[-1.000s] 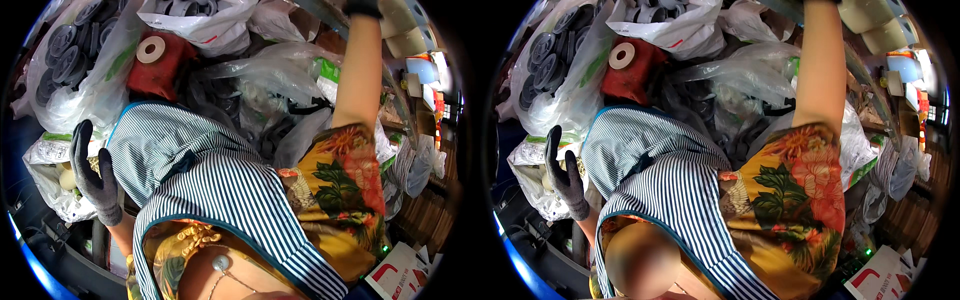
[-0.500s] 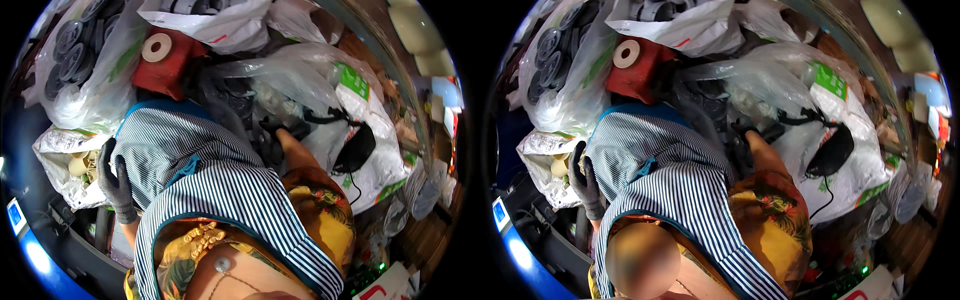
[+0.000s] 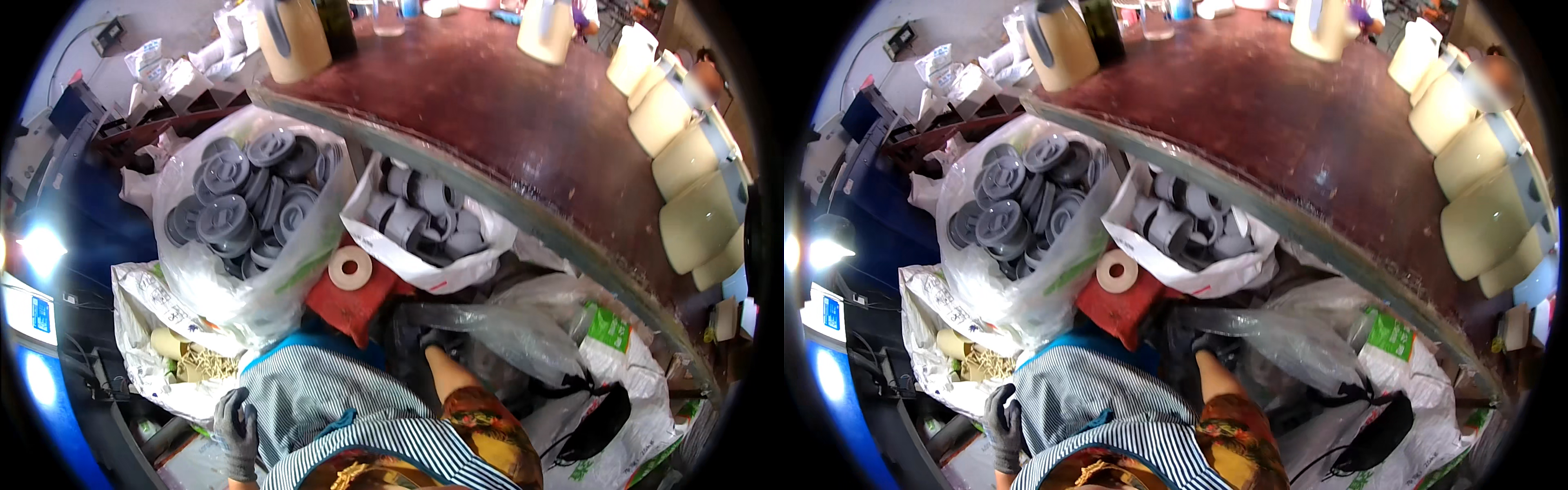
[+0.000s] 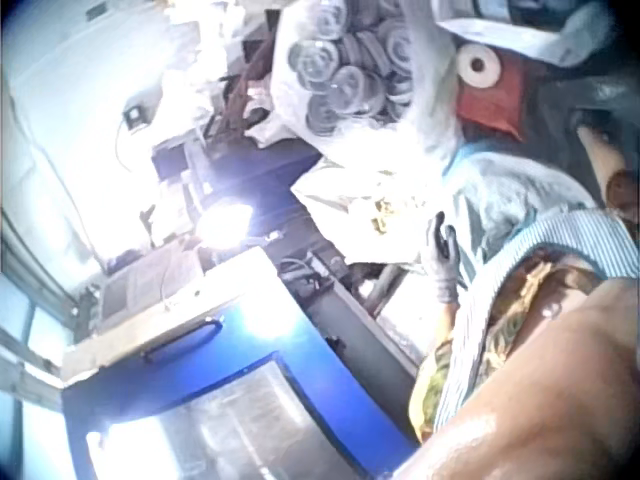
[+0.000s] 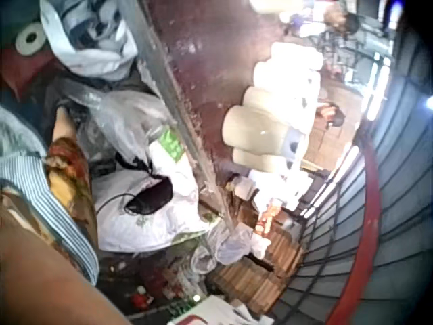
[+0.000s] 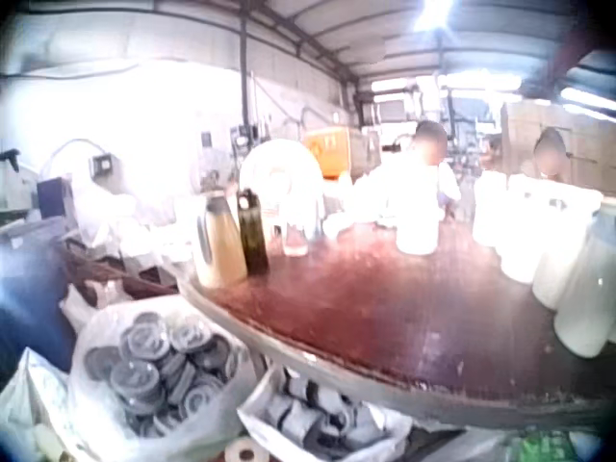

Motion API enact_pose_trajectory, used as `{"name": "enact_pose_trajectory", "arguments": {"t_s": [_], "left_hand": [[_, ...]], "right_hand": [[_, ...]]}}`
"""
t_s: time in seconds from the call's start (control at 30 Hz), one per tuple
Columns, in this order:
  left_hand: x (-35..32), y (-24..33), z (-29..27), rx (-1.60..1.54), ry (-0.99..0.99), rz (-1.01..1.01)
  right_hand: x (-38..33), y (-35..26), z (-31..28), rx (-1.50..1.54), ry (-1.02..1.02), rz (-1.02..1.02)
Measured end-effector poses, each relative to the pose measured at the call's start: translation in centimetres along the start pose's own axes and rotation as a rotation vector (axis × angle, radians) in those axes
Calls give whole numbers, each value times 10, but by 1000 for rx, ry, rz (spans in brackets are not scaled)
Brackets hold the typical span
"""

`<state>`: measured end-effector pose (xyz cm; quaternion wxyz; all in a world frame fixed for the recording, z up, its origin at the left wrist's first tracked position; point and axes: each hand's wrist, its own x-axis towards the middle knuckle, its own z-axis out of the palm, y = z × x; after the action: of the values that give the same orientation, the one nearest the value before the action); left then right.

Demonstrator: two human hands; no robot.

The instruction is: The person assembles plastic jugs by picking up a jug body, attaching a gray handle piece, and then a lid. They handle multiple jugs one at a time and move assembled items aside.

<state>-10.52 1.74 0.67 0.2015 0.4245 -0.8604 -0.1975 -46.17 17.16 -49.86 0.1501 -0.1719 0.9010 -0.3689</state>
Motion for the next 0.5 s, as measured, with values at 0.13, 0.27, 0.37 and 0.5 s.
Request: {"name": "enact_pose_trajectory", "arguments": {"t_s": [0.13,0.27,0.37,0.5], "left_hand": [[5,-7,16,-118,46,-25],[37,8,47,-383,-151,127],[54,38,75,-637,-320,318],[64,8,109,-677,-487,433]], "right_hand": [[-26,-47,-104,-137,-225,154],[-38,-139,-227,681,-826,179],[-61,-286,-304,965,-1178,67],[-75,-391,-293,1081,-1490,133]]}}
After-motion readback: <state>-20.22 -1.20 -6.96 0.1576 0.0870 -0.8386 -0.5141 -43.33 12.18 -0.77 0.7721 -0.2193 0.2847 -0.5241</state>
